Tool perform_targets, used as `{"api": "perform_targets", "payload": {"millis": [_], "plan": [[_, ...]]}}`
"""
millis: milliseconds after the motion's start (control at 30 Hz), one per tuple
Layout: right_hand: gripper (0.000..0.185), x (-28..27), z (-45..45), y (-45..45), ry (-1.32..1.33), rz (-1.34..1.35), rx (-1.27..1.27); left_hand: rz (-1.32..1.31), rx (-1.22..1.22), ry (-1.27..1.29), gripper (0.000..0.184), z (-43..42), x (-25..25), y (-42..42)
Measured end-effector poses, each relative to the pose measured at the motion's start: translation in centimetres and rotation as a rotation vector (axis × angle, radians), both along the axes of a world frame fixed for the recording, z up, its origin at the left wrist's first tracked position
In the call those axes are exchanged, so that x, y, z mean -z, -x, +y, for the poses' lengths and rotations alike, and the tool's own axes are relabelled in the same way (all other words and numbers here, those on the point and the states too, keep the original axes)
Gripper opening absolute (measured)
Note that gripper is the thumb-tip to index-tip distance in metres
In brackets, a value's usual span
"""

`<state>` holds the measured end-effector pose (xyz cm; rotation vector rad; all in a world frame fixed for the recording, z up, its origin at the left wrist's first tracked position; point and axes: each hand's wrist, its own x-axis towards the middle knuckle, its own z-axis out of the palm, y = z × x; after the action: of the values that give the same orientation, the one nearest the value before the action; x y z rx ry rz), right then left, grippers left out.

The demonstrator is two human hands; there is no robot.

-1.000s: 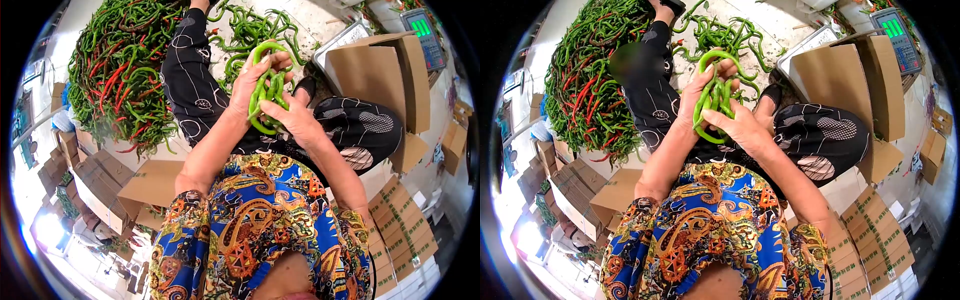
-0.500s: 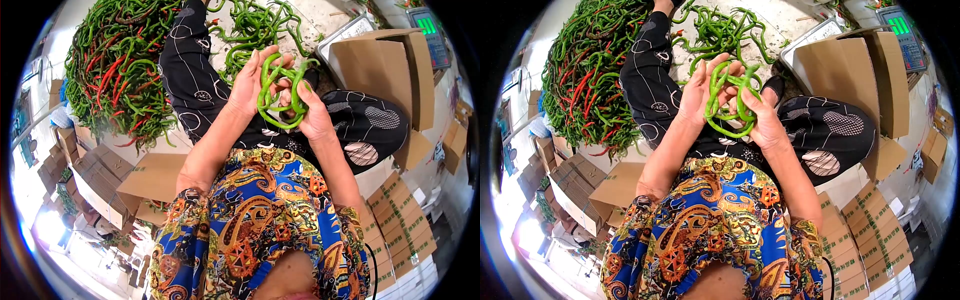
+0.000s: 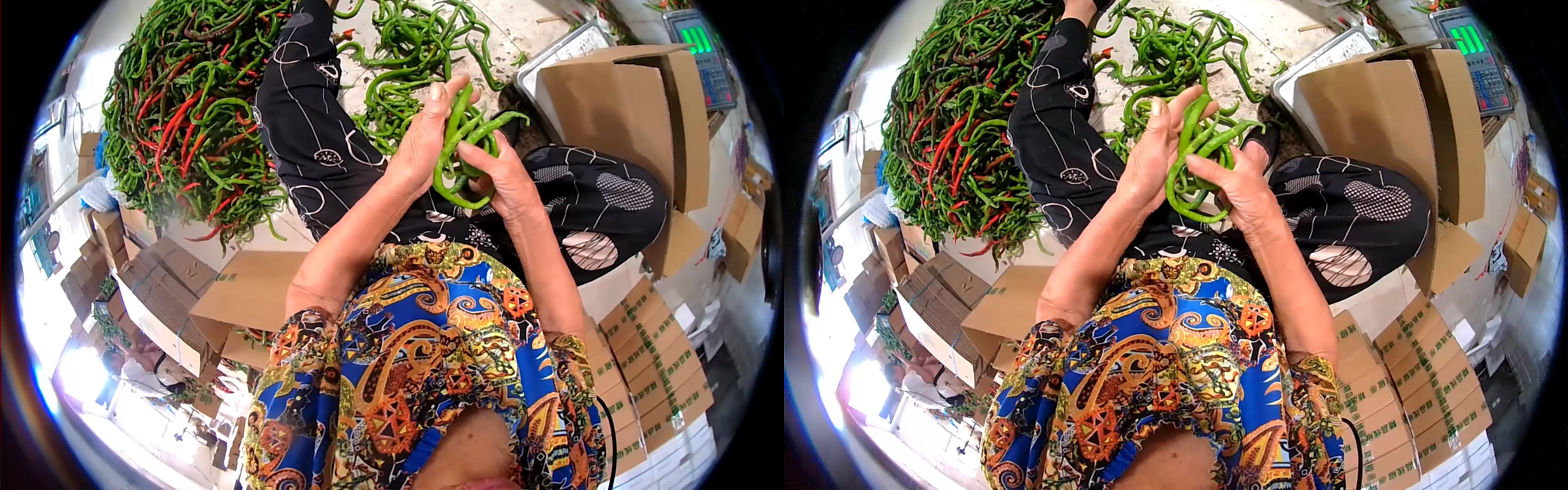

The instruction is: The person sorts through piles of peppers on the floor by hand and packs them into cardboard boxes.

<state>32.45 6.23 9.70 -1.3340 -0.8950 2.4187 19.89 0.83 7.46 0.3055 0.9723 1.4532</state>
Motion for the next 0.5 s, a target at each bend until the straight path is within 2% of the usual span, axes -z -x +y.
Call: {"api": "perform_targets", "payload": {"millis": [67, 100, 200, 233, 267, 333, 433, 467, 500], "plan": [[0.044, -0.2, 0.1, 0.3, -0.074, -0.15, -0.091, 0.128, 0.082, 0.006, 0.077, -0.1, 0.8, -0.4], [0.039, 0.8, 0.2, 0.7, -0.206, -0.088, -0.086, 0.212, 0.083, -0.026, 0.072, -0.1, 0.7, -0.6], [0.036, 0.5, 1.2, 0.1, -0.007, 0.057, 0.045, 0.198, 0.063, -0.077, 0.066, -0.1, -0.3, 0.5], [0.033, 1.2, 1.8, -1.1, 0.133, 0.129, 0.056, 0.242, 0.158, -0.096, 0.061, -0.4, -1.1, 1.9], [0.028, 1.5, 2.0, -1.8, 0.224, 0.257, 0.13, 0.225, 0.171, -0.044, 0.054, -0.7, -4.0, 2.9], [0.031, 0.2, 2.3, -2.2, 0.252, 0.371, 0.203, 0.191, 0.027, 0.047, 0.045, -1.5, -6.1, 4.4], [0.037, 0.1, 3.1, -2.7, 0.368, 0.626, 0.252, 0.113, -0.293, -0.005, 0.03, -3.0, -5.0, 6.2], [0.039, -0.1, 3.3, -2.6, 0.39, 0.753, 0.235, 0.061, -0.31, 0.026, 0.036, -3.3, -4.1, 6.9], [0.042, -1.5, 3.2, -2.1, 0.232, 0.574, 0.198, -0.001, -0.321, 0.039, 0.036, -3.7, -3.1, 7.2]]}}
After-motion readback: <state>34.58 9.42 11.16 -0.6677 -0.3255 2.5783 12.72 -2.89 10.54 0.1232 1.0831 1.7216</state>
